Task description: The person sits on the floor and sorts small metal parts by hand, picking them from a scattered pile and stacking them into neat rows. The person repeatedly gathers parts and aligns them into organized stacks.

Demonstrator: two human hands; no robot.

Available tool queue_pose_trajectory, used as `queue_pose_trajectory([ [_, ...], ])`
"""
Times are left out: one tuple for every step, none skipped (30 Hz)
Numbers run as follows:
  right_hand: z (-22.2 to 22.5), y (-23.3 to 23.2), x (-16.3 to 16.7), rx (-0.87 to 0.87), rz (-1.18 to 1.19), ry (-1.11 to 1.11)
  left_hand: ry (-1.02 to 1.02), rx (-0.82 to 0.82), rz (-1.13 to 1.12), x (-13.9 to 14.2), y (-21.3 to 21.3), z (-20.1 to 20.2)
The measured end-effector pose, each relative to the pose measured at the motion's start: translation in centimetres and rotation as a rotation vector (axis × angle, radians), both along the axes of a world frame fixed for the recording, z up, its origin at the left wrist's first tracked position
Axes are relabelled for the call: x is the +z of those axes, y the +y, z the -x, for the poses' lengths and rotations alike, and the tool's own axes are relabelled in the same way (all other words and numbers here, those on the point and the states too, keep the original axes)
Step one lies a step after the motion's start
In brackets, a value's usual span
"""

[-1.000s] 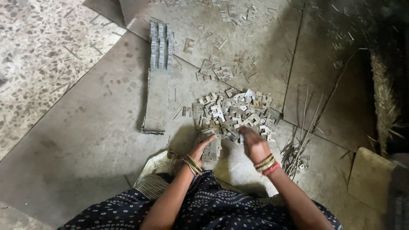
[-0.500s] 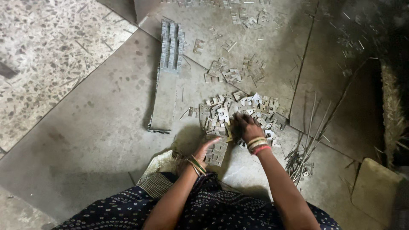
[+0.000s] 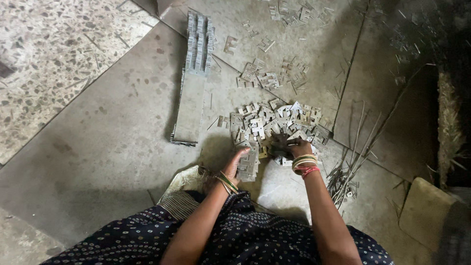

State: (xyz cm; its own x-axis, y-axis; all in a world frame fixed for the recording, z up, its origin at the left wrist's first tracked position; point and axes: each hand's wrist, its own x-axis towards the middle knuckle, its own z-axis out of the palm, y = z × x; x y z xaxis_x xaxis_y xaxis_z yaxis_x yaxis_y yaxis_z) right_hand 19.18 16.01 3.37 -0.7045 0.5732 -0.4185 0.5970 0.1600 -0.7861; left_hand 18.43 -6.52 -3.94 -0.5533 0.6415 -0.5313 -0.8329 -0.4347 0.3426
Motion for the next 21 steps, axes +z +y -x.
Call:
queue_pose_trajectory([
  [0.0, -0.1, 0.0, -0.012, -0.072, -0.013, 0.003, 0.004, 0.004, -0.2, 0.2, 0.0],
  [0.0, -0.3, 0.1, -0.025, -0.144, -0.026, 0.028, 0.007, 0.017, -0.4, 0.3, 0.0],
  [0.0, -0.4, 0.1, 0.035, -0.307, -0.048, 0.053, 0.009, 0.031, -0.6, 0.3, -0.2],
  [0.0, -0.6, 0.1, 0.099, -0.47, -0.067, 0.081, 0.013, 0.045, -0.7, 0.4, -0.2],
  [0.0, -0.7, 0.1, 0.166, -0.631, -0.085, 0.077, -0.006, 0.039, -0.8, 0.3, -0.2],
  [0.0, -0.9, 0.1, 0.136, -0.636, -0.059, 0.072, -0.023, 0.033, -0.9, 0.3, -0.3],
  [0.0, -1.0, 0.0, 0.107, -0.641, -0.031, 0.068, -0.037, 0.026, -1.0, 0.3, -0.3],
  [0.0, -1.2, 0.0, 0.08, -0.647, -0.004, 0.074, -0.03, 0.032, -1.0, 0.2, -0.3],
  [-0.1, -1.3, 0.0, 0.086, -0.657, -0.015, 0.08, -0.026, 0.037, -1.0, 0.2, -0.3],
  [-0.1, -1.4, -0.1, 0.088, -0.668, -0.023, 0.089, -0.024, 0.041, -1.0, 0.2, -0.3],
  [-0.1, -1.5, -0.1, 0.089, -0.679, -0.03, 0.079, -0.021, 0.046, -1.0, 0.2, -0.3],
  [-0.1, -1.6, -0.2, 0.039, -0.646, -0.032, 0.068, -0.017, 0.053, -0.9, 0.3, -0.2],
  [-0.2, -1.6, -0.3, -0.01, -0.611, -0.036, 0.054, -0.012, 0.061, -0.9, 0.3, -0.3],
  [-0.2, -1.7, -0.3, -0.059, -0.577, -0.04, 0.048, -0.001, 0.06, -0.9, 0.3, -0.3],
  [-0.3, -1.8, -0.3, -0.106, -0.445, 0.007, 0.043, 0.011, 0.059, -0.9, 0.3, -0.3],
  [-0.4, -1.7, -0.5, -0.153, -0.313, 0.058, 0.042, 0.023, 0.057, -1.0, 0.4, -0.3],
  [-0.5, -1.7, -0.6, -0.196, -0.181, 0.109, 0.061, 0.017, 0.051, -1.0, 0.4, -0.2],
  [-0.6, -1.7, -0.6, -0.205, 0.004, 0.128, 0.076, 0.011, 0.045, -1.0, 0.4, -0.2],
  [-0.7, -1.7, -0.7, -0.215, 0.188, 0.145, 0.089, 0.003, 0.038, -1.1, 0.4, -0.3],
  [-0.9, -1.7, -0.8, -0.222, 0.374, 0.164, 0.104, 0.011, 0.035, -1.1, 0.4, -0.3],
  [-1.1, -1.7, -0.8, -0.116, 0.345, 0.171, 0.119, 0.019, 0.033, -1.1, 0.4, -0.3],
])
